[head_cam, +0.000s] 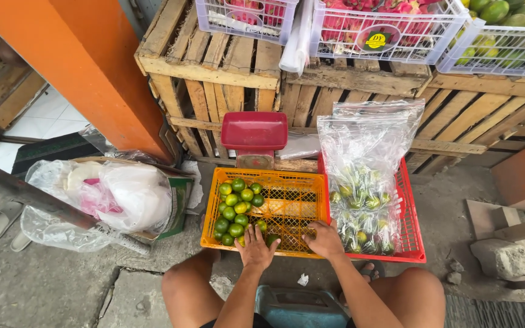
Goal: Bagging small green citrus fruits from a crate into plastic bags and weighing them.
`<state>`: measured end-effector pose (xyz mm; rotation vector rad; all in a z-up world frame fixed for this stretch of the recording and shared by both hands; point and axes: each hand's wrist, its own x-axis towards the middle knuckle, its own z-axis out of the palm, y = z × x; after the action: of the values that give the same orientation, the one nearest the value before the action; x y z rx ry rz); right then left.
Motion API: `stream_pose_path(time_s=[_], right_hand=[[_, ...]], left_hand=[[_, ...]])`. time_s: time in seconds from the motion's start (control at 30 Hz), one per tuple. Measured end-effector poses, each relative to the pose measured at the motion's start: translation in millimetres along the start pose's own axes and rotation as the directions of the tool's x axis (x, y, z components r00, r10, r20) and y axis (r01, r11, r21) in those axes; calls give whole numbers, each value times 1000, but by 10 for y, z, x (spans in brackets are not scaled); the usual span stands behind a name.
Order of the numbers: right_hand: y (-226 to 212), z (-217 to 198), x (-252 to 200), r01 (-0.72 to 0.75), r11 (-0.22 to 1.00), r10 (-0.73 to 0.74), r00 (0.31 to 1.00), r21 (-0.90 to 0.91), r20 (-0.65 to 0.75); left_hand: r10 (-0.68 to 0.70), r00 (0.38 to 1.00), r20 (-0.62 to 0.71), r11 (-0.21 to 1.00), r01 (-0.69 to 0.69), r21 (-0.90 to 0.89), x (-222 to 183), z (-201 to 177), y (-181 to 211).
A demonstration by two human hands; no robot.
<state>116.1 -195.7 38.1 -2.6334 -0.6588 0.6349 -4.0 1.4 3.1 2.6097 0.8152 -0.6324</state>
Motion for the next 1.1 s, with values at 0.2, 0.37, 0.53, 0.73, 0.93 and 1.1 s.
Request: stream_pose_path(time_s=[0.2, 0.37, 0.53, 0.73, 0.93, 1.1], right_hand=[[-12, 16, 14, 17, 1000, -18, 999, -21, -30], [51, 89, 77, 13, 1000, -14, 999, -27, -45], [87, 141, 85, 65, 997, -69, 993, -47, -98], [169, 226, 130, 135, 988, -147, 969, -75, -198], [149, 219, 137, 164, 983, -179, 958, -82, -222], [93, 160, 86, 107, 994, -112, 979, -39, -171]], left_hand=[[-8, 1000, 15, 1000, 8, 20, 21, 2, 3], [-6, 1000, 9, 1000, 6, 26, -2, -37, 16], [-9, 999, 48, 998, 6, 63, -68, -105, 34], [-19, 998, 56, 998, 15, 68, -75, -152, 57], [-49, 992, 117, 995, 38, 92, -77, -230, 84], [-49, 996, 80, 995, 42, 95, -61, -182, 77]])
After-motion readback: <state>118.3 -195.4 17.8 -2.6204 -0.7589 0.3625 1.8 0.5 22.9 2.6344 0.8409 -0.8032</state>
